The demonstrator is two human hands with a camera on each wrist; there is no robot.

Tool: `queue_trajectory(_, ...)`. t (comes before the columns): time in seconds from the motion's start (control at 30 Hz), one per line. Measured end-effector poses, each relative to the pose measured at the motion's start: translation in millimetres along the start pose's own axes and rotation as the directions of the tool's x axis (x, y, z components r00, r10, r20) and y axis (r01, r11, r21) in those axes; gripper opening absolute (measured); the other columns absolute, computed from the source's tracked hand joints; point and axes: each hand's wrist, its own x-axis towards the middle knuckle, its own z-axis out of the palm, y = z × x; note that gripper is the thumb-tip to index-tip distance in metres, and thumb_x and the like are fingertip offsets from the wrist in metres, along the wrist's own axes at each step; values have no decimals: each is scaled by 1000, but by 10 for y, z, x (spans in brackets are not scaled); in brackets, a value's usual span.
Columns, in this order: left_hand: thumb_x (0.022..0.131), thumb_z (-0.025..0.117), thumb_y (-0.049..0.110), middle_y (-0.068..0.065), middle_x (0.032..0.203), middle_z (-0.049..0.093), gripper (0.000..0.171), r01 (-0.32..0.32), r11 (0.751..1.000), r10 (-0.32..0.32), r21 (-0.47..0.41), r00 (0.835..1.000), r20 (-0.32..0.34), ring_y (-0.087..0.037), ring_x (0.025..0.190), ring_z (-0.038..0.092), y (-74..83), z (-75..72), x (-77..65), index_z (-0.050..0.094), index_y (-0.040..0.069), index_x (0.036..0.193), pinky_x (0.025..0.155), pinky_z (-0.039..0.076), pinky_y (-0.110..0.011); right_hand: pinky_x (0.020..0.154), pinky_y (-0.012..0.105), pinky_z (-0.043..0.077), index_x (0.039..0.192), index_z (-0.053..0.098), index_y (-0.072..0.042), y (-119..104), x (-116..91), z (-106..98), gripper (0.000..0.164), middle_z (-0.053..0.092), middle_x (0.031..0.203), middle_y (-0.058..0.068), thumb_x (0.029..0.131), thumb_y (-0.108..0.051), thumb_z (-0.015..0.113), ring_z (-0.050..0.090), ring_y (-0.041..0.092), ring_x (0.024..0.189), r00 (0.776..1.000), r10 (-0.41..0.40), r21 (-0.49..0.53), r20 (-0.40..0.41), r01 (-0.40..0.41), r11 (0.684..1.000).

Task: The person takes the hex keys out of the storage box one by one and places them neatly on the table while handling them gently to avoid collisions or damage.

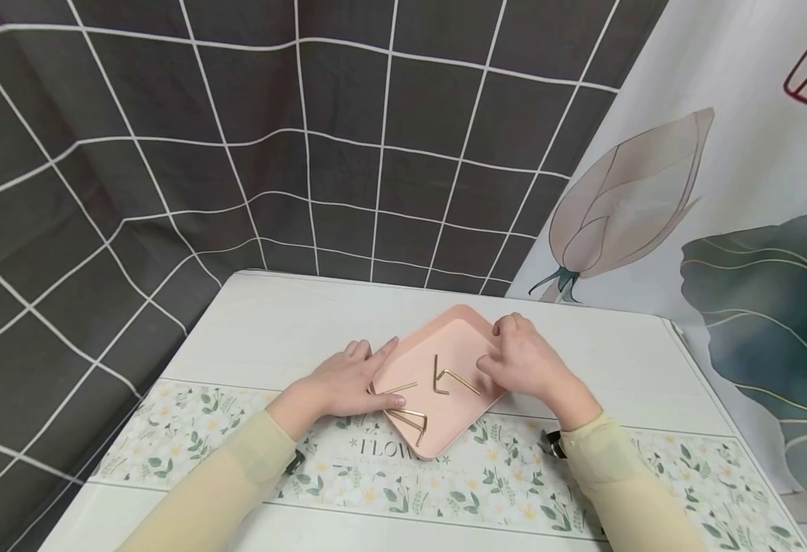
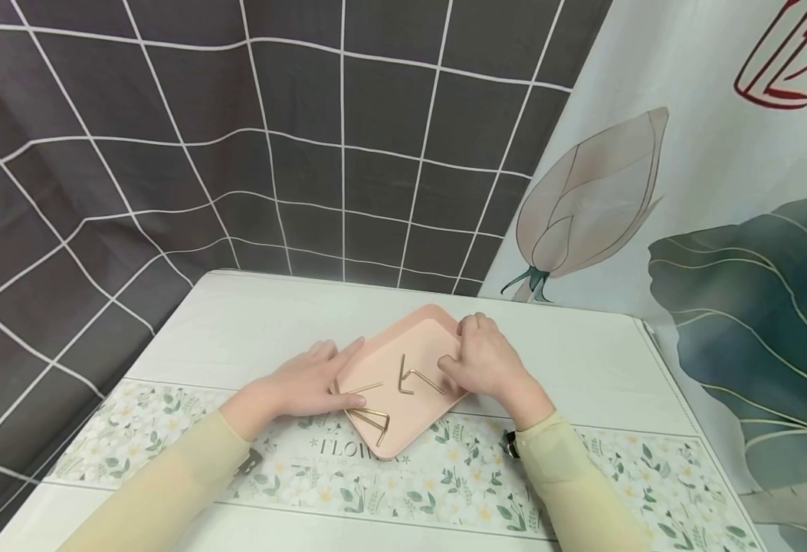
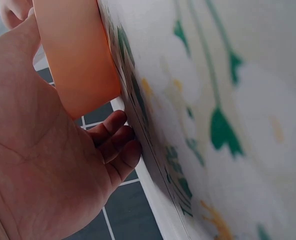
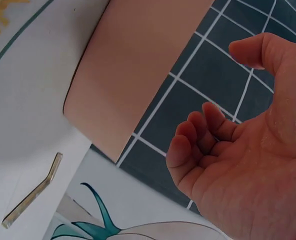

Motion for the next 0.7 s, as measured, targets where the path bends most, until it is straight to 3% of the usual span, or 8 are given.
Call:
queue_trajectory(0.23,98,54,85,-2,110,47,112,3,1000,-3,13,1000,3,-17,96,42,-4,1,0,16,19,181,80,43,-33,85,54,50,115,58,7,-71,12,77,48,55,104,17,85,-26,76,53,34,93,998,-58,-37,-16,57,998)
queue_trajectory(0.7,98,53,87,-1,109,47,113,11,1000,-11,6,1000,2,-17,95,42,-6,3,-3,16,20,181,80,43,-33,89,51,49,120,56,5,-223,37,261,57,51,105,13,84,-33,80,52,32,96,995,-80,-80,60,85,993)
